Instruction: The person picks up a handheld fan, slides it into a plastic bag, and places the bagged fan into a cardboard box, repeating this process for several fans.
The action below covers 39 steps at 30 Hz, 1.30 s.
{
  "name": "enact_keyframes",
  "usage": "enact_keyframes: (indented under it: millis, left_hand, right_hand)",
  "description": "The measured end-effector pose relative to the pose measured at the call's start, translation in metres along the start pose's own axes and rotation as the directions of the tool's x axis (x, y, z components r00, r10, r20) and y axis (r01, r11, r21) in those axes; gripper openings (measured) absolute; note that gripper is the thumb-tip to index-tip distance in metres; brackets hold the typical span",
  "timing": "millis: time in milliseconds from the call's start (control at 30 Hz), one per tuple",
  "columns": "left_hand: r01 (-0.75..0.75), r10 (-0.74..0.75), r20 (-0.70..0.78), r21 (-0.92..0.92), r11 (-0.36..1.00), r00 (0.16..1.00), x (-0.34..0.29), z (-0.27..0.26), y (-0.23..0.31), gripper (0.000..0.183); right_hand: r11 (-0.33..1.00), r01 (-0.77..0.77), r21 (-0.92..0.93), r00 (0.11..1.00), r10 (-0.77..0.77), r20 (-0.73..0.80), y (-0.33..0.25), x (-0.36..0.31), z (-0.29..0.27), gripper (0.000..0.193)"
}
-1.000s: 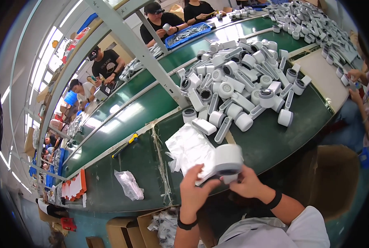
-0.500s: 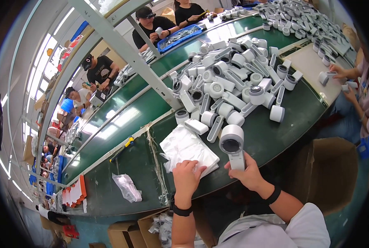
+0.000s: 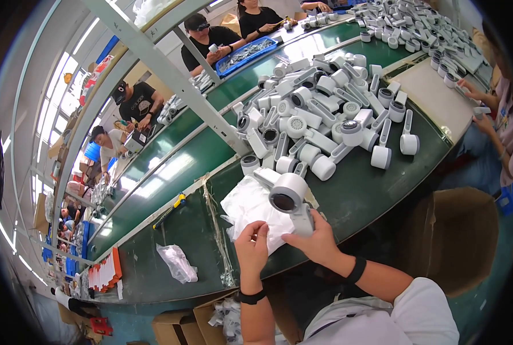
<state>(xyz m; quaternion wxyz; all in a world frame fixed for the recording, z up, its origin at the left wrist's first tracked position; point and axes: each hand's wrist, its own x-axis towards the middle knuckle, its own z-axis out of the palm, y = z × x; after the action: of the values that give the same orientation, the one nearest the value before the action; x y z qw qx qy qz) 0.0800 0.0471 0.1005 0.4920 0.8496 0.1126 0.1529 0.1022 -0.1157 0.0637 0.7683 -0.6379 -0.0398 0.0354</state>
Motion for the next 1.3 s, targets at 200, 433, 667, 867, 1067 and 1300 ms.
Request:
enact_keyframes:
  millis: [200,433,667,867,1067,1300]
  left_hand:
    - [-0.04,0.036,-0.053,-0.074,0.996,0.998,-0.006,0.004,-0.004,0.017]
    - [-0.211,0.227,-0.082,0.167,0.963,0.97,-0.006,-0.002,0.001,0.016]
    - [-0.041,0.048,-0.105,0.064,0.997,0.993,-0.005,-0.006,-0.013,0.016]
    - [0.061,-0.088,-0.175,-0.155,0.986,0.981,-0.007,-0.009,-0.007,0.018]
    - [-0.069,0.102,-0.23,0.15,0.986,0.968,-0.015,-0.009,0.004,0.015]
    - [0.133,-0.153,-0.067,-0.241,0.961,0.986,-0.018,0.004,0.007,0.014]
  right_hand:
    - [0.98,0.034,-0.195,0.998,-0.044,-0.051,0.006,0.013,0.017,0.049]
    - [0.924,0.071,-0.376,0.99,-0.111,-0.085,-0.012,0.027,0.012,0.042]
    - [0.923,0.07,-0.379,0.996,-0.084,-0.021,-0.029,0.03,0.009,0.042]
    - [0.94,0.093,-0.328,0.995,-0.101,-0.01,-0.021,0.023,0.009,0.043]
    - [0.933,0.106,-0.345,0.993,-0.115,-0.006,-0.025,0.025,0.009,0.044]
    - [0.924,0.175,-0.34,0.984,-0.171,0.042,-0.032,0.013,-0.016,0.05]
